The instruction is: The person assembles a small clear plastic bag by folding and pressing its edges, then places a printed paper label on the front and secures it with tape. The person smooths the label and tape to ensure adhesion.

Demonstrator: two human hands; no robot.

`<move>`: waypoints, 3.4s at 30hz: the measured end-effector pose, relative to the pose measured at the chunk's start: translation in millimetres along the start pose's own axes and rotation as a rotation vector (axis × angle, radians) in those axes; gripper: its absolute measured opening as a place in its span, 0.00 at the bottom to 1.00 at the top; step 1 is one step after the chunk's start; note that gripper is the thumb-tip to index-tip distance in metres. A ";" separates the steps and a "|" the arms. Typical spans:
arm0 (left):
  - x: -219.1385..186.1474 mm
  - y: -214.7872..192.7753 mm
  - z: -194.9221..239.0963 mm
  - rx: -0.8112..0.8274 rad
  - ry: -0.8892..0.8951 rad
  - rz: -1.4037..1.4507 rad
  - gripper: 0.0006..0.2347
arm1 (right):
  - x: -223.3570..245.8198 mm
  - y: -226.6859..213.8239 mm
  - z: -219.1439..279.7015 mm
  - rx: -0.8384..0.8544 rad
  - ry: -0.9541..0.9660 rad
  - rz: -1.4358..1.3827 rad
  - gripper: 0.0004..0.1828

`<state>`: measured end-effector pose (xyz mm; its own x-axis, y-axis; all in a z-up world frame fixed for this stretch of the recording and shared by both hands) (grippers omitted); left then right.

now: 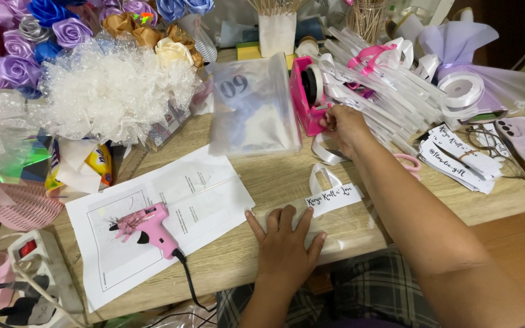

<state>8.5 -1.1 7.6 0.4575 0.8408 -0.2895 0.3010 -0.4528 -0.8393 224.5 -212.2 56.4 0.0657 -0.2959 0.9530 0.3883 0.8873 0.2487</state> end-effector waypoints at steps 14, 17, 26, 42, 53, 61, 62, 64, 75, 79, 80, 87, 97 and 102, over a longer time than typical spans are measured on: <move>-0.6 0.1 0.3 -0.017 -0.001 0.003 0.21 | -8.5 -3.6 -13.3 0.019 -0.001 -0.065 0.05; -1.1 -2.5 0.3 -0.011 -0.001 0.021 0.21 | -8.1 -2.8 -13.6 0.031 0.073 -0.005 0.14; -0.8 0.2 0.4 -0.009 -0.008 0.014 0.21 | -11.1 -4.5 -15.0 0.050 0.039 0.150 0.13; -0.5 0.0 1.7 -0.042 -0.004 0.009 0.21 | -4.9 5.4 22.9 0.070 -0.029 0.650 0.14; 0.8 -3.9 -1.0 0.031 -0.049 0.013 0.26 | 22.9 -77.2 140.8 0.473 -0.355 0.523 0.22; -18.6 -13.4 -19.6 0.158 -0.121 0.034 0.19 | -83.8 -120.6 124.3 0.731 -0.418 0.008 0.38; -20.5 -6.7 -21.1 -0.011 -0.125 0.025 0.15 | -92.2 -120.6 119.0 0.714 -0.484 0.033 0.41; -26.5 1.2 -24.2 -0.076 -0.150 0.089 0.13 | -97.4 -122.2 115.8 0.736 -0.475 0.056 0.42; -50.3 9.6 -43.4 -0.215 -0.206 0.365 0.11 | -58.7 -110.7 139.9 0.794 -0.404 0.127 0.50; -55.0 8.5 -43.4 -0.192 -0.279 0.405 0.06 | -47.3 -109.8 148.3 0.786 -0.429 0.214 0.48; -56.3 5.4 -43.6 -0.179 -0.314 0.425 0.04 | -46.0 -110.0 148.5 0.786 -0.455 0.262 0.47; -51.7 6.9 -38.3 -0.123 -0.314 0.431 0.03 | -58.0 -112.6 142.5 0.746 -0.562 0.371 0.43; -25.7 15.6 -30.8 -0.054 -0.345 0.618 0.03 | -42.1 -110.9 149.6 0.584 -0.641 0.258 0.44; -15.8 30.4 -24.7 -0.076 -0.390 0.771 0.03 | -33.4 -107.7 150.8 0.572 -0.576 0.236 0.27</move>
<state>31.1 -35.4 -1.9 0.2411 0.3262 -0.9141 0.0863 -0.9453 -0.3146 41.8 -244.6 23.9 -0.4524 0.0085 0.8917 -0.1118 0.9915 -0.0662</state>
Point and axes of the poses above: each hand's wrist, its own z-axis away from the middle knuckle, its own y-axis out of the palm, x = y × z, the point moved 1 cm from there along -z, towards the middle knuckle, and after that the axes turned 4 degrees about -y, right-handed, at the moved point
